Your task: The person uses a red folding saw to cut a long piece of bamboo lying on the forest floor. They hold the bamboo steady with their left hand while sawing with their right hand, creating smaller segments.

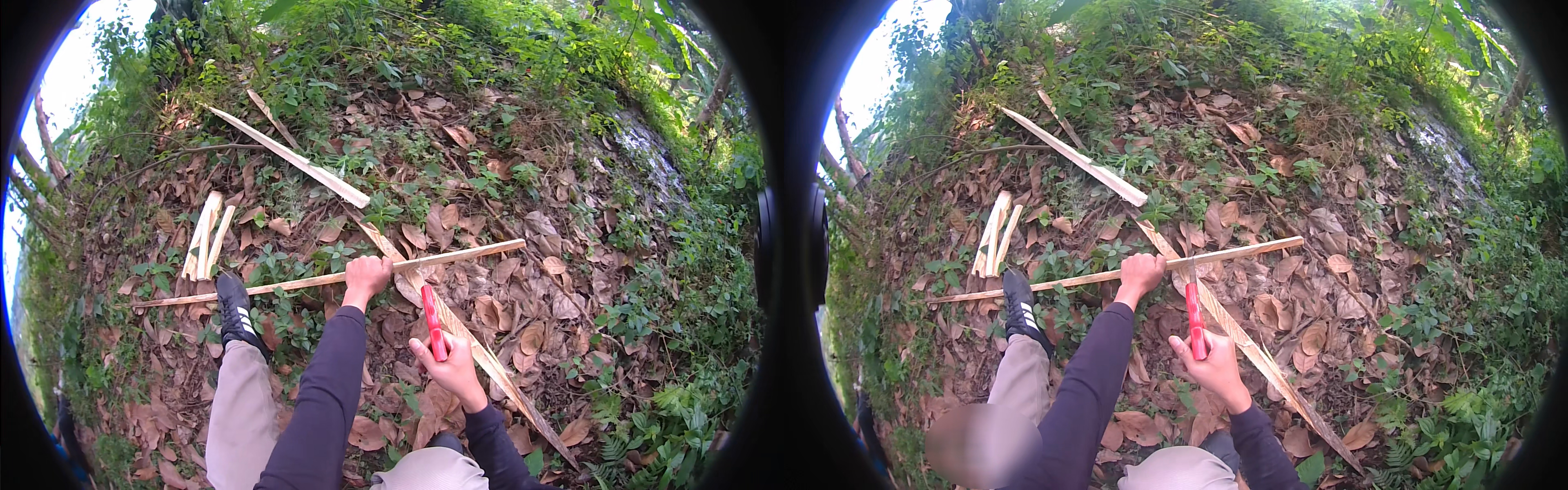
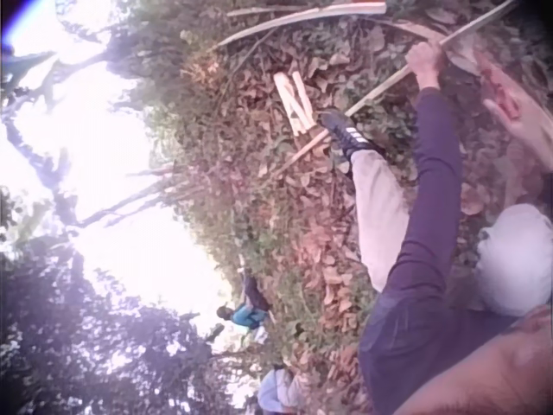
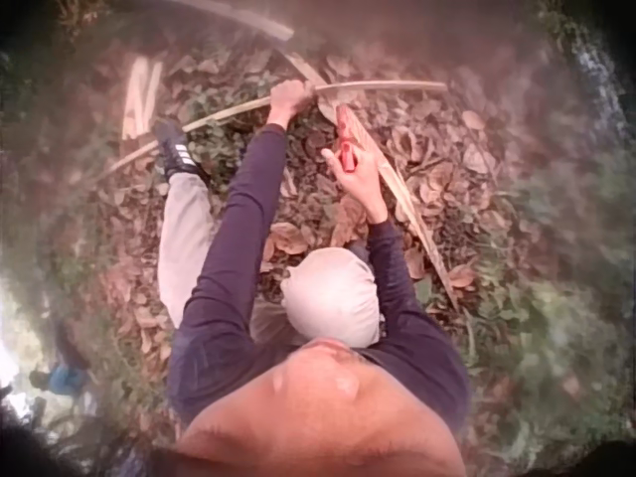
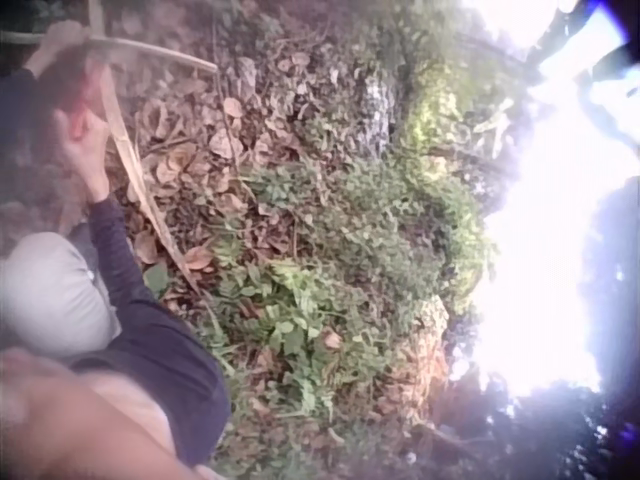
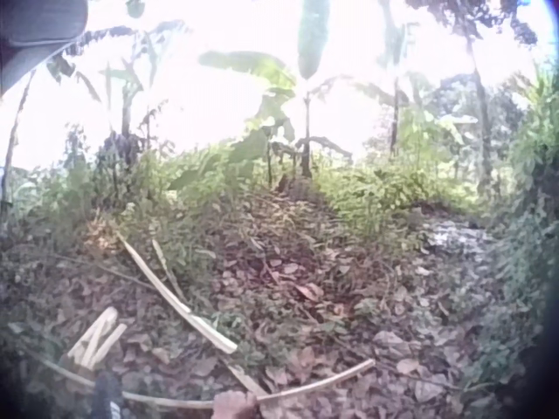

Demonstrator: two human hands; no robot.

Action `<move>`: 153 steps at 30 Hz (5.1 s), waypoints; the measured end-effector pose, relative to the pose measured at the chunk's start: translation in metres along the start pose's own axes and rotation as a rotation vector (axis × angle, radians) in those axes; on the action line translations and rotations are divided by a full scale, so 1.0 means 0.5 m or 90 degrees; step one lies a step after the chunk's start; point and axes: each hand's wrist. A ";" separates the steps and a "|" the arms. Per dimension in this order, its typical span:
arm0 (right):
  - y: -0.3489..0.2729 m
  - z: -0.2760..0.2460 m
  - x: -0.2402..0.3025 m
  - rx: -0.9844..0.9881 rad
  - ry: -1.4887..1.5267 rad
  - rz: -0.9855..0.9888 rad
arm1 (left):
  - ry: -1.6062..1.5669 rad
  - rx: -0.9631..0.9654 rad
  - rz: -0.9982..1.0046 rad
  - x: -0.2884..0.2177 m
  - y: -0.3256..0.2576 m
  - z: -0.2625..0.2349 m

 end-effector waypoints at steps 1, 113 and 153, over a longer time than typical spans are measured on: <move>-0.003 0.016 0.003 -0.005 0.079 0.057 | 0.003 0.006 0.002 0.001 0.001 -0.002; 0.015 -0.029 -0.125 -0.066 -0.147 -0.122 | -0.065 0.118 0.001 0.011 0.010 -0.036; 0.017 -0.023 -0.090 -0.077 -0.095 -0.134 | -0.066 0.178 -0.008 0.004 0.022 -0.039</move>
Point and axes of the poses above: each hand's wrist, its own y-axis towards the middle knuckle, its own z-axis out of the palm, x = y × z, and after that the axes turned 11 degrees about y, right-handed
